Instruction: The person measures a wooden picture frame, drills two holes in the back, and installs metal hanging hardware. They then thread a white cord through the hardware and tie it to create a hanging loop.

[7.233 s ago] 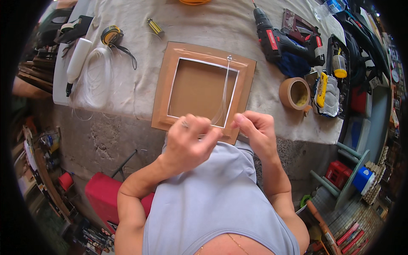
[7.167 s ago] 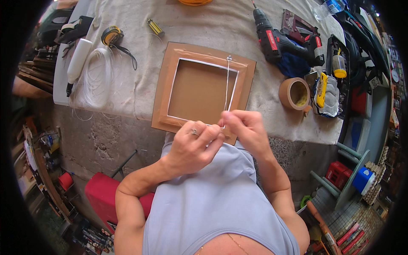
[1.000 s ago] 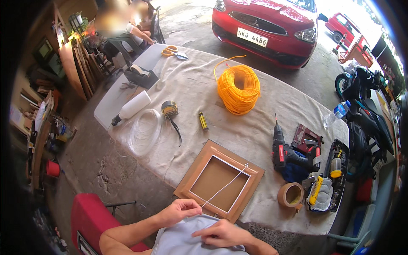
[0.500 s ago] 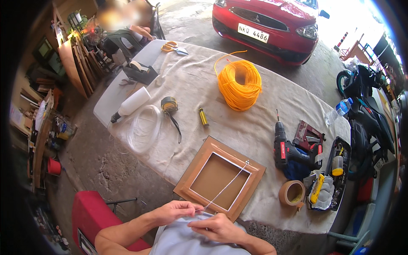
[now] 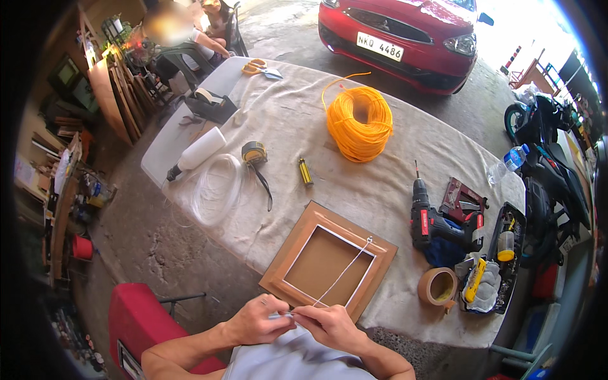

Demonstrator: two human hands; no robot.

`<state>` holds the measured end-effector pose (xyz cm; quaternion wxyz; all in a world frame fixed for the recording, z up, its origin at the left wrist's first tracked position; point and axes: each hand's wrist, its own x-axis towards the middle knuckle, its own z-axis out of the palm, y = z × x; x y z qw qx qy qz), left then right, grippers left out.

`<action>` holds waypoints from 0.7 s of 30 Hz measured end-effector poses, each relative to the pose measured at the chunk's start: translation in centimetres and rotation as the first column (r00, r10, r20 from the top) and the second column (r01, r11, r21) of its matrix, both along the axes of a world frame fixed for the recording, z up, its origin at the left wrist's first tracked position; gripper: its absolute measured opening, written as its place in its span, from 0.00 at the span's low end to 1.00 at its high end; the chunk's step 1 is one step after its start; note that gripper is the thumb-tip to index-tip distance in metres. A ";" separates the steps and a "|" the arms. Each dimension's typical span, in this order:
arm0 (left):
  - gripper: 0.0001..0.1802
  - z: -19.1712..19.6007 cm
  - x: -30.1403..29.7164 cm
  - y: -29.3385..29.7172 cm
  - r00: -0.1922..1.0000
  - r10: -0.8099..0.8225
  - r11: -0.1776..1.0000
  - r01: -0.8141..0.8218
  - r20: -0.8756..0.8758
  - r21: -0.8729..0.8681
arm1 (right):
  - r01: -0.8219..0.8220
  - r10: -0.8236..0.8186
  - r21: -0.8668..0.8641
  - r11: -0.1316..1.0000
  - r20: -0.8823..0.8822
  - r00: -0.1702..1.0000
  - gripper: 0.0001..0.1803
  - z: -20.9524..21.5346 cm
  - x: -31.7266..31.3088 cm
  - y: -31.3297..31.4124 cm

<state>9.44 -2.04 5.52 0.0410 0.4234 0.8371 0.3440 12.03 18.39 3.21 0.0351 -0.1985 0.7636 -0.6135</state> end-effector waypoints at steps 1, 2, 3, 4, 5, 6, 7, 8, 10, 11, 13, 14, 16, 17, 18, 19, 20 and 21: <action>0.07 0.2 0.3 -0.5 0.993 0.090 0.996 -0.088 0.074 -0.034 | 0.016 -0.016 -0.037 0.999 -0.005 1.000 0.11 0.5 0.4 0.0; 0.06 -0.5 0.5 -0.9 0.925 0.105 0.989 -0.136 0.365 0.062 | 0.033 -0.034 -0.074 0.997 -0.008 0.999 0.11 0.7 0.6 -0.1; 0.05 -1.7 0.6 -1.3 0.778 0.078 0.968 -0.208 0.623 0.140 | 0.012 -0.020 -0.090 0.996 -0.081 0.997 0.11 0.6 0.9 -0.3; 0.05 -2.4 0.6 -1.8 0.567 0.010 0.934 -0.298 0.824 0.195 | -0.080 0.076 -0.037 0.996 -0.106 0.991 0.11 0.7 1.2 -0.5; 0.08 -2.0 0.3 -2.2 0.042 -0.061 0.935 -0.346 0.997 0.071 | -0.171 0.172 0.018 0.985 -0.126 0.977 0.11 1.1 1.5 -0.7; 0.09 -2.2 0.5 -2.1 -0.156 -0.208 0.892 -0.435 0.966 0.122 | -0.257 0.266 0.075 0.963 -0.140 0.954 0.12 1.2 1.8 -1.0; 0.09 -2.5 0.7 -2.0 -0.329 -0.357 0.838 -0.527 0.874 0.144 | -0.311 0.322 0.085 0.947 -0.185 0.929 0.13 0.8 1.8 -1.8; 0.10 -2.9 0.9 -2.0 -0.466 -0.500 0.776 -0.616 0.730 0.139 | -0.355 0.386 0.194 0.914 -0.155 0.909 0.12 0.8 1.9 -1.8; 0.09 -3.7 1.2 -2.7 -0.342 -0.487 0.763 -0.615 0.804 0.200 | -0.436 0.503 0.400 0.806 -0.075 0.861 0.12 1.4 1.7 -1.8; 0.09 -3.7 1.1 -2.8 -0.254 -0.460 0.760 -0.608 0.851 0.230 | -0.445 0.478 0.255 0.858 -0.082 0.874 0.12 1.3 1.6 -1.4; 0.07 -2.1 0.3 -2.6 0.111 -0.075 0.892 -0.436 0.991 0.116 | -0.427 0.422 -0.048 0.903 -0.083 0.903 0.12 1.1 1.2 -0.2; 0.06 -1.1 -0.3 -2.3 0.457 0.038 0.949 -0.296 0.889 0.112 | -0.255 0.255 -0.001 0.967 -0.033 0.966 0.12 1.4 0.9 -0.1; 0.07 0.3 -0.9 -1.8 0.941 0.081 0.996 -0.065 0.328 -0.057 | 0.099 -0.104 0.109 0.989 0.038 0.994 0.14 2.3 0.0 0.0; 0.08 0.5 -0.7 -1.5 0.998 0.043 0.992 -0.036 0.056 -0.119 | 0.131 -0.142 0.216 0.968 0.037 0.989 0.12 2.4 -0.5 -0.1; 0.08 0.7 -0.3 -1.2 1.000 0.020 0.992 -0.022 -0.017 -0.125 | 0.068 -0.075 0.193 0.979 0.031 0.997 0.11 1.6 -0.5 -0.2; 0.08 0.8 0.0 -0.9 0.995 -0.008 0.991 -0.005 -0.094 -0.133 | 0.009 -0.012 0.170 0.985 0.017 1.000 0.11 0.2 -0.5 -0.4; 0.08 1.0 0.0 -0.7 0.985 -0.037 0.990 0.012 -0.170 -0.142 | -0.050 0.050 0.147 0.988 0.003 0.999 0.11 -0.7 -0.4 -0.7; 0.09 0.9 -0.2 -0.7 0.980 -0.046 0.991 0.021 -0.194 -0.130 | -0.034 0.032 0.089 0.995 0.019 0.999 0.08 -1.0 -0.1 -1.1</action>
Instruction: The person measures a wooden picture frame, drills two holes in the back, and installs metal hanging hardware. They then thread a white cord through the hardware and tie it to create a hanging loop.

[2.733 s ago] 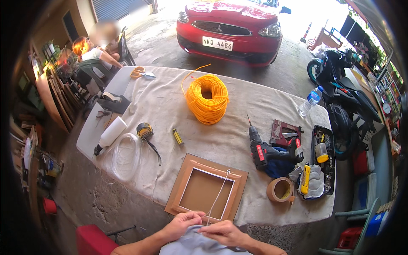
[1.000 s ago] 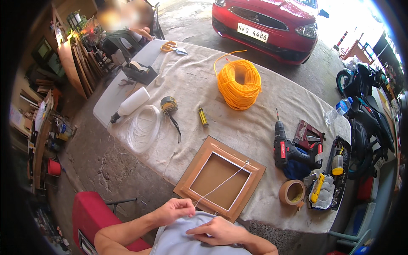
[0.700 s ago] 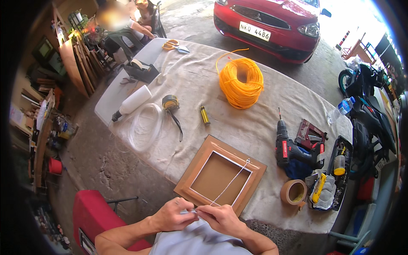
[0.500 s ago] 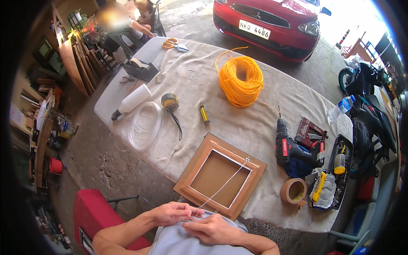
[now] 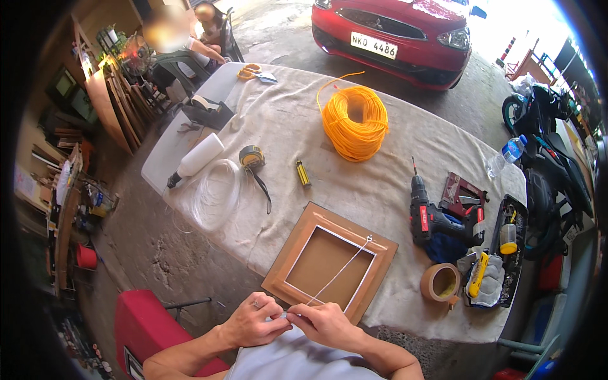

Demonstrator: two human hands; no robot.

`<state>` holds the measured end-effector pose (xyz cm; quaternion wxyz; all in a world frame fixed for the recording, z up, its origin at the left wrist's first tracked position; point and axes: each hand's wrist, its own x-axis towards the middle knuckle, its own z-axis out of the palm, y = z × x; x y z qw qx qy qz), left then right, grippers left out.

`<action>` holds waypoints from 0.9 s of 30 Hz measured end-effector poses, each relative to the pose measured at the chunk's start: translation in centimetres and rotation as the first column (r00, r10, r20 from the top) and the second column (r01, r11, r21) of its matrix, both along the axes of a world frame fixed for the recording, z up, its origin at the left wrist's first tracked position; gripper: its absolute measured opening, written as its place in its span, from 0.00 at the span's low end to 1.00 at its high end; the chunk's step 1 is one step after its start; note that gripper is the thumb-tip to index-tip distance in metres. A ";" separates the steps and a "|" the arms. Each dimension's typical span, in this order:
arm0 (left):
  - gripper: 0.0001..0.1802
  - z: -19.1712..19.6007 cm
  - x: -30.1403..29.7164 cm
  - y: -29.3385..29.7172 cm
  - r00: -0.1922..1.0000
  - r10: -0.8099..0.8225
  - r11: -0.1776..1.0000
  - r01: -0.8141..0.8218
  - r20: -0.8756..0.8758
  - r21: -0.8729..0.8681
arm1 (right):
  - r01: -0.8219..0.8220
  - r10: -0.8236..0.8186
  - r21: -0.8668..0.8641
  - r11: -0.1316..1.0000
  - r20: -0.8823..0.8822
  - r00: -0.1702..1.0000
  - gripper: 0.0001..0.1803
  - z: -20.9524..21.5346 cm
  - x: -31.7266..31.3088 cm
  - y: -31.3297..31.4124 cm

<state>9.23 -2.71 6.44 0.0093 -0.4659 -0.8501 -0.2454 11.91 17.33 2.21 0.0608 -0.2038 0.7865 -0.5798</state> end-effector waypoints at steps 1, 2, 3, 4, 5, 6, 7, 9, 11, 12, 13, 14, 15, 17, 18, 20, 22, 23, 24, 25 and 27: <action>0.09 -0.1 -0.3 0.0 0.996 0.055 0.997 -0.058 0.065 0.042 | 0.020 -0.017 -0.080 0.997 0.045 0.999 0.08 0.2 -0.1 0.0; 0.08 -0.1 -0.1 -0.2 0.983 0.127 0.988 -0.138 0.135 0.073 | 0.025 -0.010 -0.166 0.986 0.094 0.996 0.08 0.9 0.1 0.0; 0.08 0.0 0.1 -0.4 0.959 0.193 0.971 -0.216 0.206 0.099 | 0.037 -0.001 -0.249 0.968 0.143 0.990 0.08 1.5 0.2 0.0; 0.08 -0.5 0.5 -0.9 0.818 0.209 0.941 -0.317 0.535 0.118 | -0.023 0.068 -0.285 0.958 0.147 0.987 0.08 2.0 0.5 0.0; 0.08 -1.7 0.8 -1.7 0.575 0.169 0.905 -0.412 0.800 0.105 | -0.075 0.128 -0.316 0.946 0.152 0.980 0.08 2.3 0.9 -0.1; 0.09 -2.3 1.0 -2.1 0.263 0.086 0.868 -0.492 0.961 0.057 | -0.124 0.187 -0.348 0.929 0.154 0.970 0.09 2.5 1.2 -0.3; 0.09 -2.3 0.9 -2.2 -0.056 -0.079 0.829 -0.558 0.995 0.035 | -0.172 0.197 -0.244 0.954 0.083 0.977 0.09 2.0 1.3 -0.7; 0.10 -2.1 0.7 -2.3 -0.591 -0.423 0.764 -0.641 0.687 -0.081 | -0.240 0.239 -0.021 0.970 -0.056 0.969 0.08 0.7 1.7 -1.9; 0.11 -2.6 1.1 -2.2 -0.489 -0.455 0.727 -0.687 0.744 -0.007 | -0.261 0.271 0.111 0.959 -0.082 0.959 0.08 0.6 1.9 -2.3; 0.11 -3.6 1.3 -2.7 -0.428 -0.467 0.709 -0.704 0.774 0.039 | -0.287 0.300 0.123 0.950 -0.096 0.949 0.09 0.7 1.8 -2.1; 0.12 -3.9 1.4 -2.9 -0.363 -0.479 0.690 -0.719 0.799 0.086 | -0.314 0.329 0.135 0.940 -0.111 0.938 0.10 0.8 1.7 -2.0; 0.10 -3.5 1.4 -2.9 -0.235 -0.313 0.737 -0.672 0.920 0.079 | -0.340 0.337 -0.049 0.939 -0.053 0.940 0.11 0.9 1.5 -1.3; 0.09 -2.5 1.2 -2.7 -0.085 -0.140 0.777 -0.627 0.986 0.057 | -0.346 0.357 -0.228 0.910 0.006 0.934 0.12 1.1 1.0 -0.3; 0.08 -1.2 0.9 -2.3 0.390 0.172 0.879 -0.475 0.905 0.038 | -0.199 0.247 -0.327 0.924 0.113 0.962 0.14 1.7 0.0 0.4; 0.08 -0.8 0.8 -2.2 0.667 0.251 0.932 -0.363 0.701 0.012 | -0.068 0.107 -0.243 0.968 0.152 0.983 0.14 2.1 -0.5 0.4; 0.10 -0.3 1.0 -1.5 0.963 0.212 0.977 -0.204 0.166 -0.063 | 0.086 -0.072 -0.089 0.992 0.141 0.987 0.11 2.3 -1.1 -0.1; 0.10 -0.3 1.2 -1.0 0.985 0.163 0.986 -0.162 0.048 -0.027 | 0.025 -0.017 -0.127 0.992 0.062 0.998 0.09 0.3 -0.7 -0.8; 0.09 -0.3 1.4 -0.9 0.989 0.146 0.989 -0.146 -0.011 -0.012 | -0.012 0.016 -0.145 0.989 0.022 1.000 0.08 -0.5 -0.4 -1.1; 0.09 -0.4 1.5 -1.1 0.980 0.199 0.980 -0.199 0.026 0.009 | 0.004 0.000 -0.219 0.976 0.019 1.000 0.08 -0.7 -0.3 -1.5; 0.09 -0.7 1.7 -1.3 0.965 0.255 0.966 -0.257 0.064 0.028 | -0.008 0.036 -0.255 0.967 0.106 0.994 0.08 -0.2 -0.2 -1.4; 0.09 -1.3 1.6 -1.7 0.898 0.332 0.928 -0.366 0.289 0.072 | -0.013 0.107 -0.327 0.945 0.273 0.956 0.07 1.3 -0.3 -1.0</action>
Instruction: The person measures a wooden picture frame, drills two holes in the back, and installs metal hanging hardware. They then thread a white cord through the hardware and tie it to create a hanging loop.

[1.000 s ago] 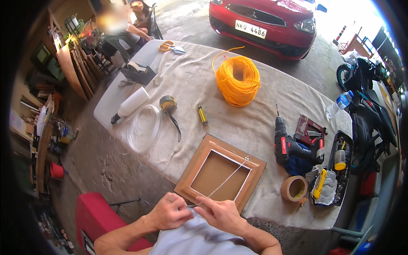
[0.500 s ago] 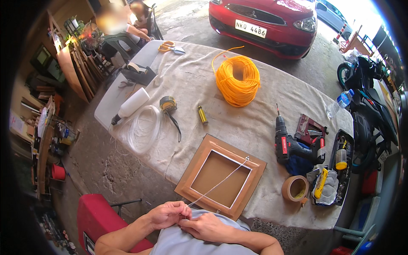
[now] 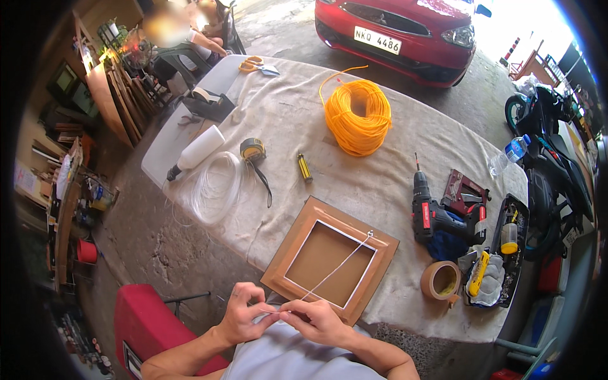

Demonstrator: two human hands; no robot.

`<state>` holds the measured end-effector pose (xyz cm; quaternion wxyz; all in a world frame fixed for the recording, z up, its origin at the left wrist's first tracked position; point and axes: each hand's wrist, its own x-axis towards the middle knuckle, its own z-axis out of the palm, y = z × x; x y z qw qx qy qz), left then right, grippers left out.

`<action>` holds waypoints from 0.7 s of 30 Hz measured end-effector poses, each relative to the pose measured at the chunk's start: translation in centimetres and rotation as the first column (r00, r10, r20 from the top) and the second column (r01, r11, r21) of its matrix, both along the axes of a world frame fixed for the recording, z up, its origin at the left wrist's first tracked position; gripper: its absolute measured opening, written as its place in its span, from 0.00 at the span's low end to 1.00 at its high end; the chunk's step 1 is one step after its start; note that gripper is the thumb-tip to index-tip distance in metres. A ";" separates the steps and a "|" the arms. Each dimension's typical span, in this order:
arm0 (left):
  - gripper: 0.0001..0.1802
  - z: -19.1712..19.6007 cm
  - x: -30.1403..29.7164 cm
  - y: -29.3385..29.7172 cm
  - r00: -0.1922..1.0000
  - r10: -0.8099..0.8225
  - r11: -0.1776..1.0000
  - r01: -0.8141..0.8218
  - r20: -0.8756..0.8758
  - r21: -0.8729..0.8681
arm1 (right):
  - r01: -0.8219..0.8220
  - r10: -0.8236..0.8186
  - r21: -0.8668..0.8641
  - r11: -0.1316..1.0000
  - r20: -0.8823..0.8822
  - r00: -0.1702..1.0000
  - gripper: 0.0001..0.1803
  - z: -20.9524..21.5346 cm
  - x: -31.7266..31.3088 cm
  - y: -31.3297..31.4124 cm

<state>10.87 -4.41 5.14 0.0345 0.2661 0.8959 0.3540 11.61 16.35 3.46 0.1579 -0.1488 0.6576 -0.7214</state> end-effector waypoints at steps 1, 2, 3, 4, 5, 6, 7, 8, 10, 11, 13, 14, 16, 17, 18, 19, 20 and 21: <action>0.08 -0.4 -0.2 -0.1 0.984 0.036 0.995 -0.052 0.172 0.086 | -0.048 0.048 -0.026 0.999 0.002 0.999 0.07 -0.1 0.0 0.0; 0.08 -0.9 -0.5 -0.4 0.939 0.054 0.980 -0.114 0.340 0.160 | -0.094 0.094 -0.051 0.994 0.002 0.996 0.07 -0.1 0.1 0.1; 0.07 -1.9 -0.2 -1.4 0.798 -0.058 0.946 -0.148 0.601 0.288 | -0.160 0.160 -0.083 0.984 -0.001 0.987 0.07 -0.1 0.4 0.0; 0.08 -2.0 -0.2 -1.6 0.581 -0.159 0.868 -0.304 0.798 0.394 | -0.154 0.151 -0.030 0.988 -0.085 0.985 0.06 -0.2 0.6 -0.3; 0.08 -1.9 -0.3 -1.7 0.324 -0.301 0.766 -0.478 0.897 0.430 | -0.144 0.146 0.023 0.989 -0.169 0.975 0.06 -0.5 1.1 -0.9; 0.09 -2.1 -0.6 -1.6 0.063 -0.473 0.656 -0.640 0.879 0.399 | -0.122 0.139 0.082 0.989 -0.255 0.957 0.06 -1.1 1.5 -1.4; 0.10 -1.6 -1.0 -1.2 -0.054 -0.580 0.608 -0.693 0.813 0.387 | -0.065 0.161 0.254 0.965 -0.377 0.912 0.06 -1.8 2.0 -1.8; 0.10 -1.8 -0.8 -1.3 -0.026 -0.588 0.597 -0.688 0.808 0.412 | -0.090 0.219 0.320 0.943 -0.394 0.893 0.06 -2.1 2.4 -2.0; 0.10 -2.8 -0.3 -1.5 0.032 -0.604 0.573 -0.677 0.796 0.462 | -0.134 0.339 0.449 0.884 -0.415 0.844 0.06 -2.3 2.9 -2.3; 0.09 -3.0 -0.2 -1.7 0.081 -0.603 0.546 -0.683 0.794 0.485 | -0.130 0.352 0.463 0.877 -0.433 0.830 0.07 -1.9 2.9 -2.3; 0.08 -3.3 -0.3 -2.0 0.176 -0.599 0.494 -0.687 0.781 0.533 | -0.122 0.277 0.332 0.935 -0.472 0.837 0.08 -2.2 2.9 -2.3; 0.07 -2.9 -0.3 -2.0 0.251 -0.460 0.612 -0.605 0.852 0.508 | -0.116 0.237 0.266 0.957 -0.486 0.841 0.08 -2.2 2.8 -2.3; 0.05 -1.5 -0.4 -2.0 0.432 -0.164 0.811 -0.453 0.887 0.371 | 0.021 0.070 0.187 0.982 -0.469 0.880 0.10 -0.7 2.2 -1.0; 0.04 -0.8 -0.5 -1.8 0.611 -0.105 0.876 -0.316 0.785 0.364 | 0.094 -0.016 0.151 0.984 -0.453 0.891 0.11 0.3 1.6 -0.4; 0.05 -0.2 -0.6 -1.6 0.765 -0.070 0.930 -0.182 0.640 0.319 | 0.213 -0.058 0.233 0.949 -0.535 0.843 0.11 0.9 0.5 -0.3; 0.07 0.2 -0.7 -1.3 0.884 -0.066 0.969 -0.055 0.463 0.242 | 0.337 -0.087 0.301 0.892 -0.617 0.782 0.11 1.4 -0.8 -0.1; 0.08 0.3 -0.8 -1.0 0.950 -0.101 0.981 0.046 0.295 0.187 | 0.459 -0.101 0.352 0.816 -0.694 0.713 0.11 1.7 -1.3 0.0; 0.09 0.3 -0.9 -0.7 0.982 -0.149 0.984 0.135 0.120 0.115 | 0.346 -0.065 0.366 0.864 -0.600 0.797 0.08 1.0 -1.4 0.0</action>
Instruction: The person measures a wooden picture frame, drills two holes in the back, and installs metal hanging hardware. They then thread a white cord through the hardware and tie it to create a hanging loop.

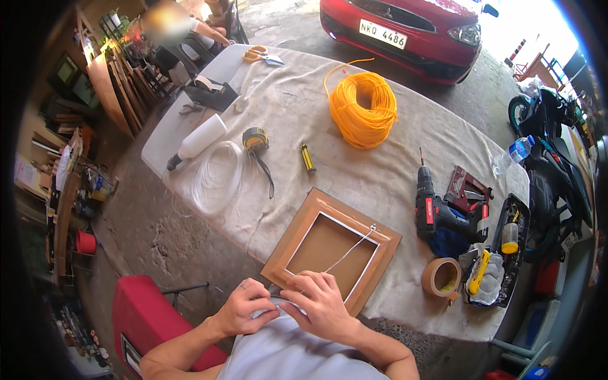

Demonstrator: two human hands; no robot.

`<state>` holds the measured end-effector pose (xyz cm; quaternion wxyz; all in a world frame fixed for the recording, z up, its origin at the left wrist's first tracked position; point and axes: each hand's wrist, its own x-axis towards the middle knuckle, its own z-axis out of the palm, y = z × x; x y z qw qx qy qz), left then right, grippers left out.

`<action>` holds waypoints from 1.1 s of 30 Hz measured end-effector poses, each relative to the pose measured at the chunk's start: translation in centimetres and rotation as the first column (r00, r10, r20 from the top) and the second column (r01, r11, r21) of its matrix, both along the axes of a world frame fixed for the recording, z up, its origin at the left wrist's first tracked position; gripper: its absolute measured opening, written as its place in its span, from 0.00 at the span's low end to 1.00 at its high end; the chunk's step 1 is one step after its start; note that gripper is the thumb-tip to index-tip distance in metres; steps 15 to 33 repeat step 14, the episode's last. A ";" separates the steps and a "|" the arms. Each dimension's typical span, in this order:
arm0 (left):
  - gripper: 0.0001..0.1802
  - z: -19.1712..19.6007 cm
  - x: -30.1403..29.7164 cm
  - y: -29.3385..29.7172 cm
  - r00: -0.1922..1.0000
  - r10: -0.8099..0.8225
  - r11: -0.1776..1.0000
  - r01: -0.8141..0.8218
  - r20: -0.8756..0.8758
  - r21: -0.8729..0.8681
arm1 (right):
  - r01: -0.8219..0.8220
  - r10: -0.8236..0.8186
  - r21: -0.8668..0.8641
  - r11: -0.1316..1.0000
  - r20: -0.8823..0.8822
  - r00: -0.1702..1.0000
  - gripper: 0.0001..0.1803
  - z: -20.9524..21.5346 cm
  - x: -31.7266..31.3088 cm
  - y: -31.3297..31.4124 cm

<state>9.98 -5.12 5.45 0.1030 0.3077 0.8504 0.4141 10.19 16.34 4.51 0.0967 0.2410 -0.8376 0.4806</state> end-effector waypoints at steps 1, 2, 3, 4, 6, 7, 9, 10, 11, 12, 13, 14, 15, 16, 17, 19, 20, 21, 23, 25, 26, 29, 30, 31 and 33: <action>0.11 0.2 -0.2 0.3 0.980 -0.075 0.996 0.064 -0.183 -0.065 | -0.101 0.104 -0.041 0.994 0.068 0.992 0.07 -0.9 -0.2 0.0; 0.11 0.6 0.1 0.6 0.963 -0.096 0.992 0.073 -0.251 -0.100 | -0.200 0.213 -0.098 0.975 0.142 0.967 0.06 -2.0 0.0 0.0; 0.11 0.8 0.1 0.5 0.960 -0.069 0.994 0.042 -0.271 -0.104 | -0.289 0.320 -0.165 0.943 0.207 0.925 0.05 -2.8 0.1 -0.1; 0.11 0.5 0.2 0.5 0.959 -0.046 0.995 0.018 -0.280 -0.099 | -0.303 0.346 -0.197 0.932 0.243 0.906 0.04 -3.1 0.2 -0.2; 0.11 -0.4 0.7 0.3 0.974 0.001 0.997 -0.019 -0.225 -0.078 | -0.266 0.326 -0.261 0.928 0.218 0.920 0.05 -2.8 0.2 -0.2; 0.11 -0.6 0.9 0.4 0.980 0.058 0.997 -0.067 -0.189 -0.039 | -0.266 0.327 -0.286 0.920 0.189 0.926 0.05 -2.7 0.0 -0.3; 0.10 -0.9 1.4 0.7 0.978 0.175 0.985 -0.173 -0.110 0.031 | -0.233 0.309 -0.312 0.921 0.222 0.925 0.07 -3.0 0.8 -0.2; 0.09 -1.2 1.6 0.2 0.976 0.211 0.976 -0.214 0.063 0.048 | -0.229 0.302 -0.330 0.916 0.189 0.934 0.07 -3.1 0.7 -0.4; 0.08 -1.5 1.7 0.1 0.935 0.215 0.952 -0.265 0.282 0.154 | -0.228 0.296 -0.349 0.909 0.156 0.942 0.07 -3.2 0.7 -0.6; 0.07 -1.8 1.5 0.2 0.859 0.187 0.910 -0.334 0.476 0.245 | -0.229 0.284 -0.330 0.916 0.129 0.950 0.07 -3.2 0.4 -0.9; 0.07 -2.0 1.2 0.0 0.753 0.125 0.851 -0.416 0.646 0.320 | -0.231 0.274 -0.312 0.922 0.102 0.956 0.07 -3.3 0.4 -1.1; 0.07 -1.9 1.0 -1.5 0.545 0.024 0.893 -0.388 0.838 0.226 | -0.234 0.267 -0.296 0.926 0.075 0.961 0.08 -3.5 0.8 -1.1; 0.07 -1.9 1.0 -1.5 0.545 0.024 0.893 -0.388 0.838 0.226 | -0.234 0.267 -0.296 0.926 0.075 0.961 0.08 -3.5 0.8 -1.1; 0.07 -1.9 1.0 -1.5 0.545 0.024 0.893 -0.388 0.838 0.226 | -0.234 0.267 -0.296 0.926 0.075 0.961 0.08 -3.5 0.8 -1.1; 0.07 -1.9 1.0 -1.5 0.545 0.024 0.893 -0.388 0.838 0.226 | -0.234 0.267 -0.296 0.926 0.075 0.961 0.08 -3.5 0.8 -1.1; 0.07 -1.9 1.0 -1.5 0.545 0.024 0.893 -0.388 0.838 0.226 | -0.234 0.267 -0.296 0.926 0.075 0.961 0.08 -3.5 0.8 -1.1; 0.07 -1.9 1.0 -1.5 0.545 0.024 0.893 -0.388 0.838 0.226 | -0.234 0.267 -0.296 0.926 0.075 0.961 0.08 -3.5 0.8 -1.1; 0.07 -1.9 1.0 -1.5 0.545 0.024 0.893 -0.388 0.838 0.226 | -0.234 0.267 -0.296 0.926 0.075 0.961 0.08 -3.5 0.8 -1.1; 0.07 -1.9 1.0 -1.5 0.545 0.024 0.893 -0.388 0.838 0.226 | -0.234 0.267 -0.296 0.926 0.075 0.961 0.08 -3.5 0.8 -1.1; 0.07 -1.9 1.0 -1.5 0.545 0.024 0.893 -0.388 0.838 0.226 | -0.234 0.267 -0.296 0.926 0.075 0.961 0.08 -3.5 0.8 -1.1; 0.07 -1.9 1.0 -1.5 0.545 0.024 0.893 -0.388 0.838 0.226 | -0.234 0.267 -0.296 0.926 0.075 0.961 0.08 -3.5 0.8 -1.1; 0.07 -1.9 1.0 -1.5 0.545 0.024 0.893 -0.388 0.838 0.226 | -0.234 0.267 -0.296 0.926 0.075 0.961 0.08 -3.5 0.8 -1.1; 0.07 -1.9 1.0 -1.5 0.545 0.024 0.893 -0.388 0.838 0.226 | -0.234 0.267 -0.296 0.926 0.075 0.961 0.08 -3.5 0.8 -1.1; 0.07 -1.9 1.0 -1.5 0.545 0.024 0.893 -0.388 0.838 0.226 | -0.234 0.267 -0.296 0.926 0.075 0.961 0.08 -3.5 0.8 -1.1; 0.07 -1.9 1.0 -1.5 0.545 0.024 0.893 -0.388 0.838 0.226 | -0.234 0.267 -0.296 0.926 0.075 0.961 0.08 -3.5 0.8 -1.1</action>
